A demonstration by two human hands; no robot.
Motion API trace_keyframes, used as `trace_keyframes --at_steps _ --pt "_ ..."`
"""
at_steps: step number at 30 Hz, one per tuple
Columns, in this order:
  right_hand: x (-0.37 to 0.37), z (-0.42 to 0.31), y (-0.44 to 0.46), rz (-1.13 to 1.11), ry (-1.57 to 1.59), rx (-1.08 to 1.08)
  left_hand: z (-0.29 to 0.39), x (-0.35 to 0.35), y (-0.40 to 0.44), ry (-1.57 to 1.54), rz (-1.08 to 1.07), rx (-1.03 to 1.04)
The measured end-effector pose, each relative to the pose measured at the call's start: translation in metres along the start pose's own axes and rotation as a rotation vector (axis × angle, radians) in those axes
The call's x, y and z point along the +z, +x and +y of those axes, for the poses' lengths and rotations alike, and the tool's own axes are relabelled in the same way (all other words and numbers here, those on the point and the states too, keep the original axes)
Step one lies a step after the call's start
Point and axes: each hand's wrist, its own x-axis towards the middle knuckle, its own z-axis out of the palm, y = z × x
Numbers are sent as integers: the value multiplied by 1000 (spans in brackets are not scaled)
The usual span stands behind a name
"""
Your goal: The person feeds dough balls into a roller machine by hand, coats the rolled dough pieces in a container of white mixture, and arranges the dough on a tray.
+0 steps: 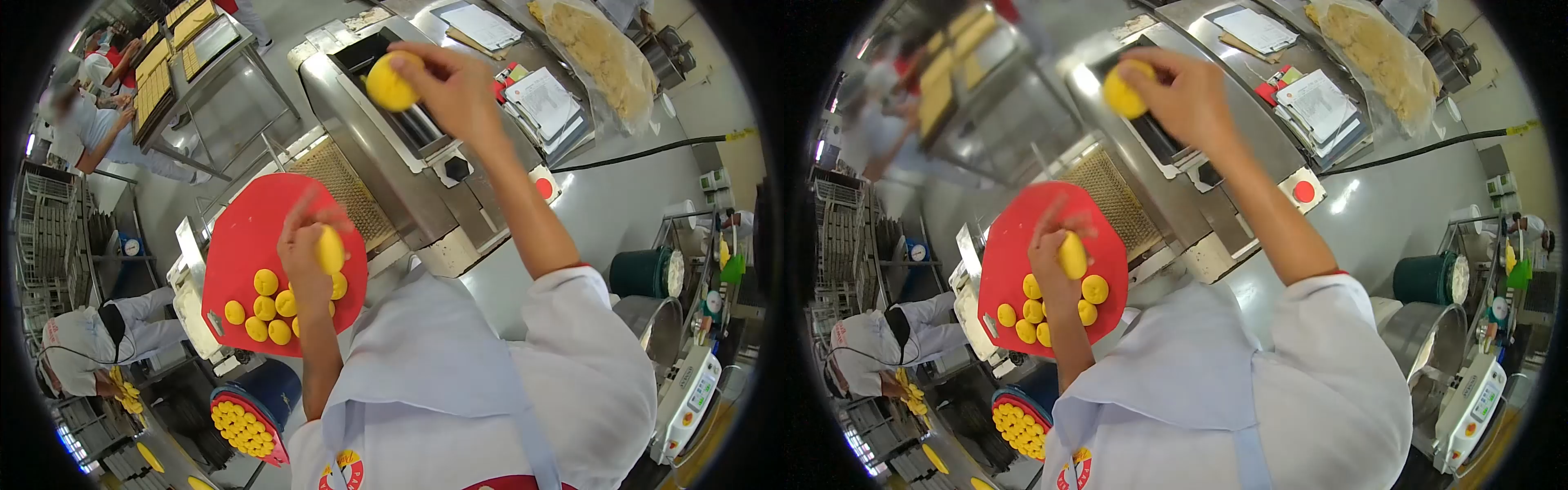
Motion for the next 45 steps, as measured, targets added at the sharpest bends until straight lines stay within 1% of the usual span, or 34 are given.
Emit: trace_keyframes --at_steps 3,4,6,7,8,9,10,11,12,13,14,15,16,17,18,19,20,21,22,24,26,27,28,30,31,32,34,36,38,39,40,41,43,45 --pt "-8 27 22 79 -246 -166 -79 -77 12 -620 -321 -5" --pt "-12 36 23 -173 -411 22 -76 -74 6 -622 -202 -38" --pt "-13 69 7 10 -627 -247 -62 -60 -7 -620 32 -103" --pt "-10 80 2 89 -725 -395 -58 -51 -9 -452 38 -9" --pt "-2 55 -22 -30 -527 -208 -56 -45 -11 -285 76 85" --pt "12 15 -53 -236 -318 -64 -51 -33 -20 -270 93 133" --pt "27 -14 -81 -455 -102 84 -40 -20 -23 -231 11 104" --pt "52 -15 -111 -514 30 -33 -44 -18 -20 -34 -20 220" --pt "68 -6 -133 -532 140 -162 -54 -24 -19 127 -53 241" --pt "72 0 -148 -533 342 97 -63 -30 -17 286 -84 268" --pt "73 3 -159 -560 529 315 -53 -43 -33 494 4 315" --pt "75 6 -168 -541 708 544 -51 -62 -37 628 153 275" --pt "73 12 -176 -520 866 696 -49 -82 -41 750 295 214" --pt "71 18 -183 -473 1019 854 -72 -147 -40 1058 519 282" --pt "74 15 -191 -420 1060 900 -95 -212 -39 1397 808 268" --pt "78 11 -195 -361 1090 945 -118 -277 -37 1628 1104 194" --pt "88 11 -200 -408 906 889 -125 -320 -44 1497 857 176" --pt "101 19 -204 -449 732 825 -116 -335 -47 1365 620 166" --pt "112 25 -195 -494 543 758 -122 -337 -39 1200 625 175" --pt "167 2 -175 -795 -73 534 -108 -334 -43 876 630 186" --pt "233 -27 -165 -896 -348 148 -107 -354 -61 233 660 239" --pt "270 -29 -164 -1006 -429 94 -105 -361 -72 -86 657 257" --pt "302 -22 -165 -1117 -509 37 -97 -356 -84 143 701 97" --pt "353 6 -173 -1219 -551 -121 -73 -333 -107 606 766 -226" --pt "365 12 -177 -1271 -571 -200 -89 -327 -109 824 705 -53" --pt "364 6 -176 -1294 -508 -172 -117 -322 -110 1033 635 121" --pt "351 -12 -167 -1326 -379 -106 -127 -321 -113 1109 559 191" --pt "316 -8 -171 -1150 -25 247 -96 -318 -117 853 545 -23" --pt "280 -14 -180 -894 370 579 -42 -302 -109 1051 466 -135" --pt "253 -21 -184 -711 580 726 -28 -288 -96 1149 392 -160" --pt "225 -25 -186 -490 784 836 -29 -278 -81 1342 241 -171" --pt "196 -25 -183 -415 763 796 -30 -273 -70 1541 91 -162" --pt "138 -51 -150 -146 421 508 -76 -302 -55 1622 -9 220" --pt "94 -72 -98 213 140 170 -45 -292 -53 1586 -118 9"
